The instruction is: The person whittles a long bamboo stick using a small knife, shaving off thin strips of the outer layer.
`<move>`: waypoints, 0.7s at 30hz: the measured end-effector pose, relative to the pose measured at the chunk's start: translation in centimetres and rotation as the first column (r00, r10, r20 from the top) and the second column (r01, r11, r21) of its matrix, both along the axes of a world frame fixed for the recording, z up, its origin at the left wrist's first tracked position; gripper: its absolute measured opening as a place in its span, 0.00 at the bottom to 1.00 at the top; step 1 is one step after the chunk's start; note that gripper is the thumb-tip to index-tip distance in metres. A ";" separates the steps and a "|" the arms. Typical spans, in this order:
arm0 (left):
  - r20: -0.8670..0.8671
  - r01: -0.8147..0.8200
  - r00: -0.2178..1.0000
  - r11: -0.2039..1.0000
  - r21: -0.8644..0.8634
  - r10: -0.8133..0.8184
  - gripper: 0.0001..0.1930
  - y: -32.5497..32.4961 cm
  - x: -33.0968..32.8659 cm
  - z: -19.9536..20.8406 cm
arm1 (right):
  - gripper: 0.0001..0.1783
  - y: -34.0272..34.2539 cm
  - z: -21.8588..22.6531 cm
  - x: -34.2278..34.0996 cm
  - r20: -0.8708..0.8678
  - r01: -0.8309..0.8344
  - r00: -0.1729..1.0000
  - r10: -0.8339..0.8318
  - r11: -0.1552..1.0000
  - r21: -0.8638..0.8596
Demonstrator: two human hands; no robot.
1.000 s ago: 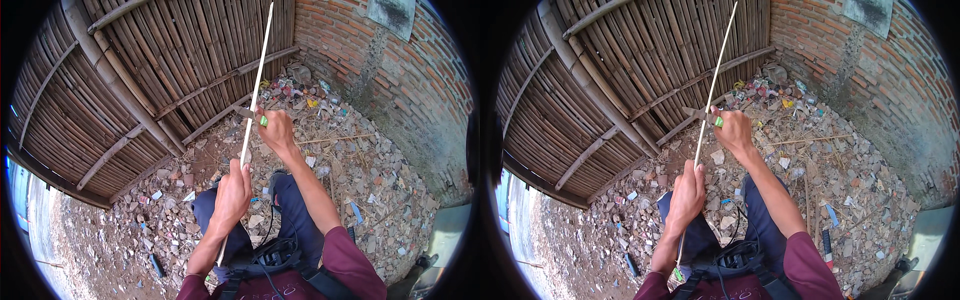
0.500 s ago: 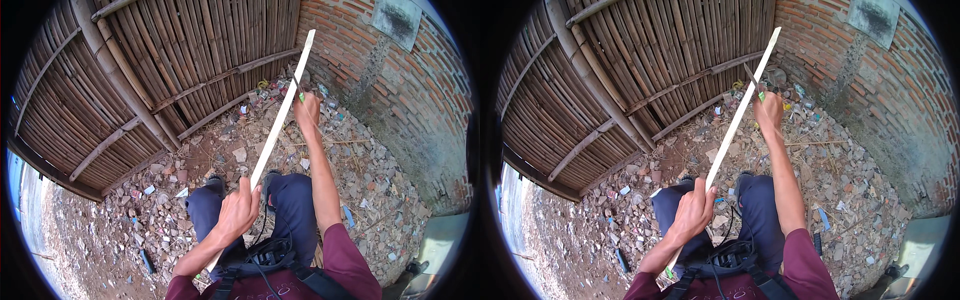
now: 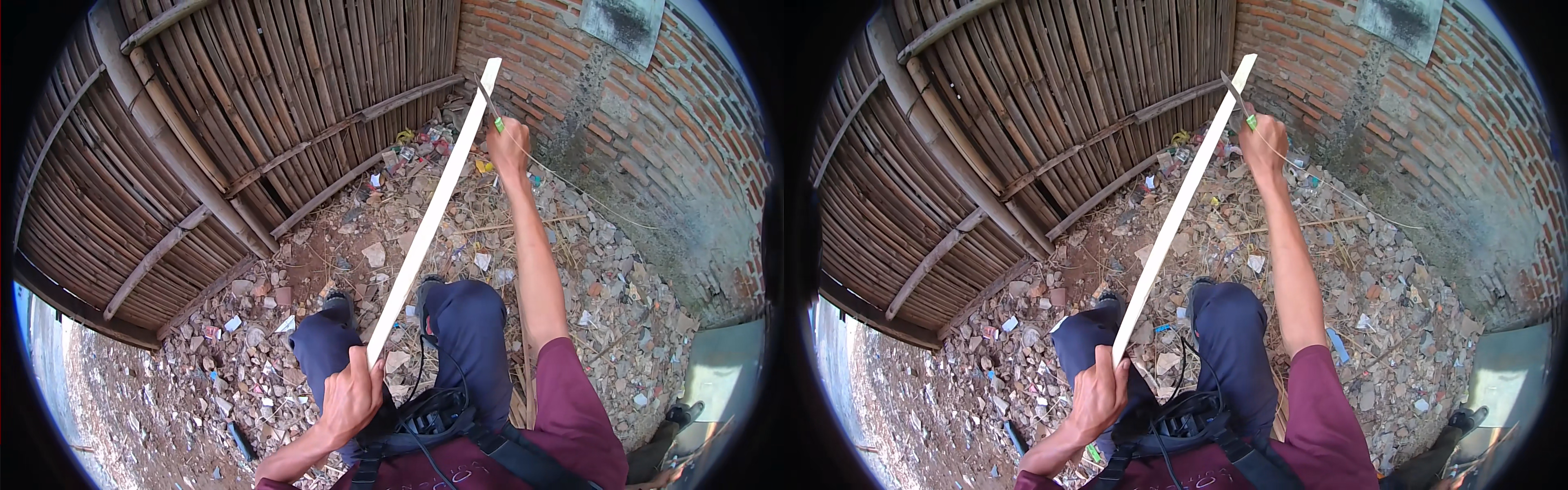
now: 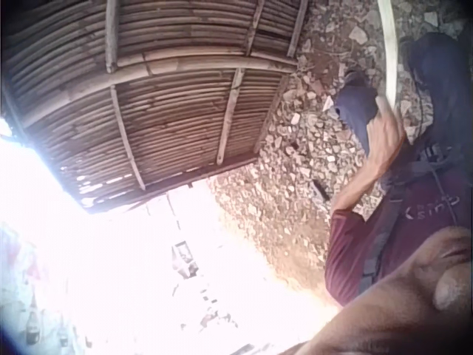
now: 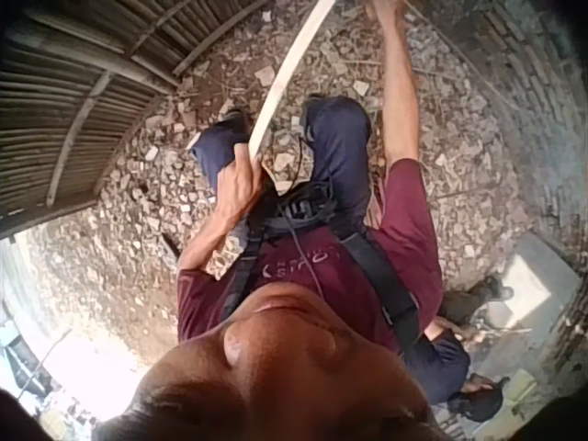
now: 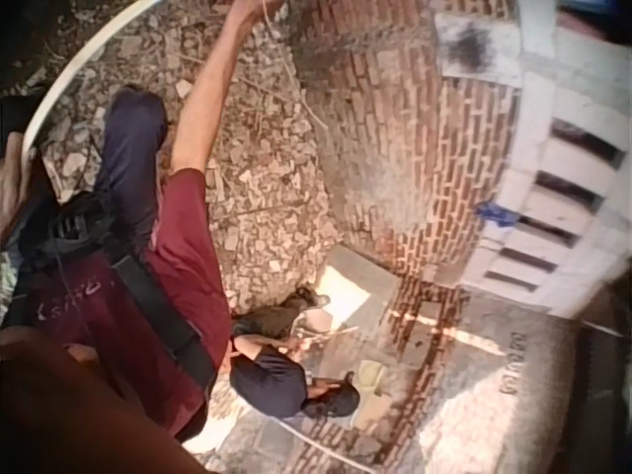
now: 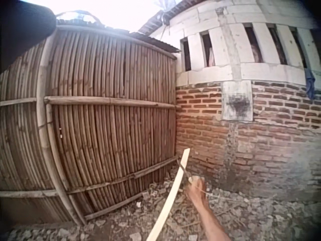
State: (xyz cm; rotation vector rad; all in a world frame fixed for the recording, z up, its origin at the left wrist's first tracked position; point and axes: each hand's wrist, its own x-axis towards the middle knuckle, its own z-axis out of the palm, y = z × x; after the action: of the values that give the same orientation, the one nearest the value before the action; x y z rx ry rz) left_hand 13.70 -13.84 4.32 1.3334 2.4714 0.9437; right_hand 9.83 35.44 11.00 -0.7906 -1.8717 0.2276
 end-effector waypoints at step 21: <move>0.152 -0.254 0.963 0.937 0.240 0.222 0.13 -1.2 -4.6 1.3 | 0.29 0.7 -25.9 12.1 -0.483 -0.353 0.808 0.338 -0.380 -0.855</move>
State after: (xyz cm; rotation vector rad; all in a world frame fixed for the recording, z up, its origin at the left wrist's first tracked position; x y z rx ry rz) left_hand 9.14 -15.08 5.61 1.0151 2.5208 1.4007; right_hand 21.98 36.09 -14.91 -1.0702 -1.4400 2.5535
